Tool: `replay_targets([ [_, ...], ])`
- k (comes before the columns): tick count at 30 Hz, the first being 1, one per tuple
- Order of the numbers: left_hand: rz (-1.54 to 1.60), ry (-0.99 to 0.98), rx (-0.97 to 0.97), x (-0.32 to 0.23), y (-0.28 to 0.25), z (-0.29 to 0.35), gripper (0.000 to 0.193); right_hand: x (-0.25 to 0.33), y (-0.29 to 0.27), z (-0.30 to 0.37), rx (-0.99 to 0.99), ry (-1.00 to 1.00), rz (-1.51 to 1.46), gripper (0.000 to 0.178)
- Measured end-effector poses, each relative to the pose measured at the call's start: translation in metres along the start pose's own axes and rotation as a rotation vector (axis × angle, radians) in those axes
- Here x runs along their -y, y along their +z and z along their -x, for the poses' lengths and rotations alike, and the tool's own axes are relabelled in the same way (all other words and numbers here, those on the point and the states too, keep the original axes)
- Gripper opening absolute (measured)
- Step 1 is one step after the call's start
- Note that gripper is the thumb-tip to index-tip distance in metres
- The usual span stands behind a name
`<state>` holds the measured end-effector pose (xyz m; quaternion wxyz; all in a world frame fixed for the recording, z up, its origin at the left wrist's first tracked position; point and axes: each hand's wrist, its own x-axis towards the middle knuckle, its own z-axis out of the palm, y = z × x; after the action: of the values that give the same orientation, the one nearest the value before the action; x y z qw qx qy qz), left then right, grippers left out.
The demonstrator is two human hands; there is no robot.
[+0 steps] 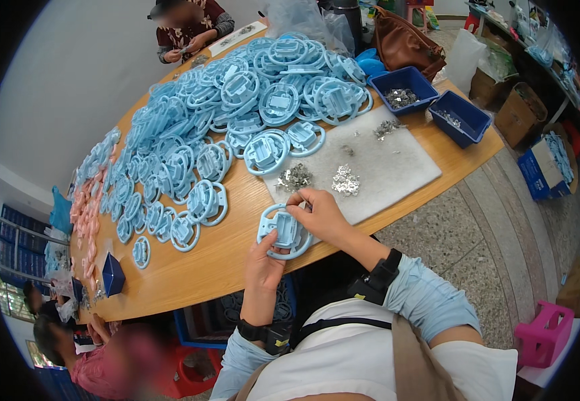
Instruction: Assembling small metal components into circular blue plastic frames at a workshop table.
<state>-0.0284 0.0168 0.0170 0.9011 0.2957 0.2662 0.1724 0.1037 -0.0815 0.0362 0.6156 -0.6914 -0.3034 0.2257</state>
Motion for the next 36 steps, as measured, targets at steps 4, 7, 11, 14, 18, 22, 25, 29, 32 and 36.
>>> replay_targets([
  [4,0.031,-0.002,0.012,0.002,0.004,0.002,0.034,-0.001,0.01,0.0,-0.03,-0.088,0.056,0.013],
  [7,0.028,-0.014,0.013,0.001,0.006,0.003,0.036,0.002,0.011,0.001,-0.034,-0.11,0.105,0.015],
  [11,0.008,-0.002,0.021,0.003,0.001,0.001,0.037,0.002,0.015,0.002,-0.03,-0.126,0.143,0.014],
  [14,0.037,-0.028,0.037,0.001,0.003,0.002,0.038,0.005,0.018,0.004,-0.051,-0.176,0.2,0.012],
  [18,0.045,-0.023,0.053,0.002,0.0,0.002,0.034,0.003,0.021,0.006,-0.074,-0.258,0.276,0.009],
  [22,0.063,-0.025,0.035,0.002,0.001,0.002,0.032,0.004,0.02,0.006,-0.058,-0.233,0.263,0.008],
  [25,0.069,-0.024,0.032,0.002,0.002,0.003,0.032,0.005,0.02,0.006,-0.052,-0.248,0.285,0.008],
  [29,0.058,-0.021,0.038,0.003,0.001,0.002,0.032,0.002,0.021,0.006,-0.062,-0.289,0.317,0.008],
  [32,0.051,-0.007,0.037,0.006,-0.005,0.0,0.031,-0.005,0.025,0.007,-0.099,-0.402,0.41,0.007],
  [36,0.046,-0.055,-0.001,0.001,-0.002,-0.002,0.029,-0.007,0.025,0.008,-0.144,-0.556,0.568,0.009],
])
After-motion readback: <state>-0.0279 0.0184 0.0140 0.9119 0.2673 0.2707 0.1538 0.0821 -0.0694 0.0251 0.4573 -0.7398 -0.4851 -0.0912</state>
